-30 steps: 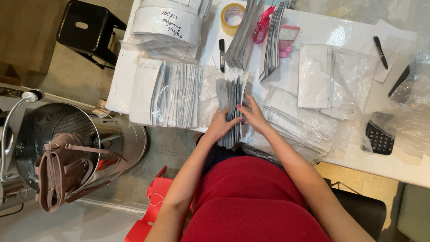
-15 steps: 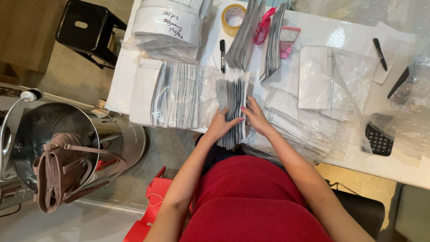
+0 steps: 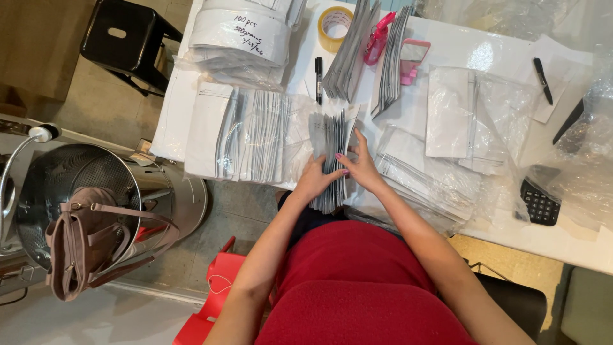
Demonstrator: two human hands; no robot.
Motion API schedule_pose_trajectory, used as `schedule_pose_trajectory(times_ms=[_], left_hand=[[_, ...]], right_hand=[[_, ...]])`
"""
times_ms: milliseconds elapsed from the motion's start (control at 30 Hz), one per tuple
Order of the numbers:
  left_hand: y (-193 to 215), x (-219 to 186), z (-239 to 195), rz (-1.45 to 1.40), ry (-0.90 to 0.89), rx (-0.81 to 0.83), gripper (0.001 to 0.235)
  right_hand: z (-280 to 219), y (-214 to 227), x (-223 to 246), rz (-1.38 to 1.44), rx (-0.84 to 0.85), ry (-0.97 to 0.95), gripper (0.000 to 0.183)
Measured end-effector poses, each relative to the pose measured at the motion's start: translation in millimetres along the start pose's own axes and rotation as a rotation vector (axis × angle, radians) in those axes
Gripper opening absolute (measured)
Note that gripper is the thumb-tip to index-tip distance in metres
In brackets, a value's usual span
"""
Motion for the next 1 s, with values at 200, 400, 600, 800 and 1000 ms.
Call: schedule_pose_trajectory(times_ms=[200, 400, 600, 800, 1000], left_hand=[[3, -1, -2, -0.017, -0.024, 0.013, 0.087], [-7, 22, 19, -0.02, -0.043, 0.003, 0.085], [-4, 11, 9, -0.01, -0.036, -0.013, 0.085], [-6, 17, 13, 0.015, -0.034, -0.017, 0.086], [1, 11, 12, 0.036, -0.043, -0.021, 0.076]], right_hand=[[13, 3, -23, 0.055, 0.023, 0.01, 0.087], [-10, 3, 31, -0.092, -0.002, 0.087, 0.082], [-12, -3, 44, -0.187, 0.001, 0.025, 0.047], [-5, -6, 27, -0.194, -0.091, -0.026, 0.061], [2, -7, 15, -0.142, -0.162, -0.001, 0.06]])
Point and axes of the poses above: each hand's wrist, its own z-axis towards the middle knuckle, its own y-axis out of the back of the hand, x = y × z, the point moved 1 cm from there along z, towards the middle knuckle, and after that the axes turned 5 degrees about x, right-handed, at the moved point
